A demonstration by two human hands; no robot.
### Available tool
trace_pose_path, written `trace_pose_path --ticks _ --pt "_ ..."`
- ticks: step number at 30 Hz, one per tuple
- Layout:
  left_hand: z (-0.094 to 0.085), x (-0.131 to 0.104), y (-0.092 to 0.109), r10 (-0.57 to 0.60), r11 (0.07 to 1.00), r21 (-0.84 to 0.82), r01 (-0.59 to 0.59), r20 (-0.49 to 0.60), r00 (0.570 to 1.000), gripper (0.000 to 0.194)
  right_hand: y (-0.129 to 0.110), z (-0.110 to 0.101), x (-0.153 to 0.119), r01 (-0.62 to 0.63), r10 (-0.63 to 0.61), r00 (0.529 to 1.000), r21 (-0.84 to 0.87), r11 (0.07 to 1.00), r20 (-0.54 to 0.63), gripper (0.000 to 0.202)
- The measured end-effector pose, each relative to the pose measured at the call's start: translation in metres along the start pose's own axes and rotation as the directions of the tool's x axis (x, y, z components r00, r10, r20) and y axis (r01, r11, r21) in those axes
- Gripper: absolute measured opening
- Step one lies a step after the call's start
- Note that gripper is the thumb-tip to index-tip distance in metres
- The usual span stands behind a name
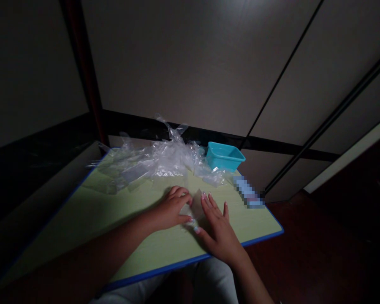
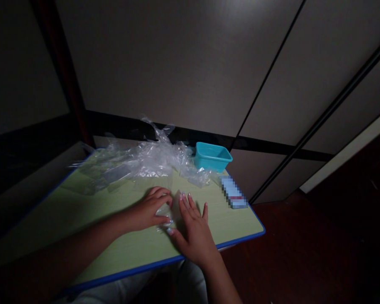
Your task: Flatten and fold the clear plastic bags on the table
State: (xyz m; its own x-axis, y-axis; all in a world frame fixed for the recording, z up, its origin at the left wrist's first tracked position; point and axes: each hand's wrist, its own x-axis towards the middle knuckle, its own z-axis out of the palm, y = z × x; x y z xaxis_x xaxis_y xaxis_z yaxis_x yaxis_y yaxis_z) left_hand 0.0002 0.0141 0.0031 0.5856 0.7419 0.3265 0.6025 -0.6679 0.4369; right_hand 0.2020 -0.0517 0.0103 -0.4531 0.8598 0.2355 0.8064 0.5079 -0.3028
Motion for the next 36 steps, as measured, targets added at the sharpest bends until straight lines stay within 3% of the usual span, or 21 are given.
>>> trace_pose_path --ticks 10,16,23,36 --pt "-0.003 0.000 0.002 -0.012 1.000 0.003 0.012 0.023 1.000 0.035 0.009 0.000 0.000 -0.112 0.104 0.993 0.199 0.974 0.047 0.049" --pt "-0.002 0.000 0.001 -0.009 1.000 0.005 0.009 0.025 1.000 0.037 0.010 0.007 0.001 -0.186 0.196 0.980 0.184 0.965 -0.040 0.049" --pt "-0.001 -0.001 -0.001 -0.022 1.000 0.005 0.022 0.034 0.999 0.037 0.013 0.012 0.001 -0.159 0.171 0.984 0.193 0.968 -0.049 0.046" --pt "-0.001 -0.002 -0.004 -0.060 0.998 0.003 0.060 0.069 0.996 0.037 0.014 0.014 0.000 -0.054 0.088 0.991 0.304 0.951 -0.099 0.061"
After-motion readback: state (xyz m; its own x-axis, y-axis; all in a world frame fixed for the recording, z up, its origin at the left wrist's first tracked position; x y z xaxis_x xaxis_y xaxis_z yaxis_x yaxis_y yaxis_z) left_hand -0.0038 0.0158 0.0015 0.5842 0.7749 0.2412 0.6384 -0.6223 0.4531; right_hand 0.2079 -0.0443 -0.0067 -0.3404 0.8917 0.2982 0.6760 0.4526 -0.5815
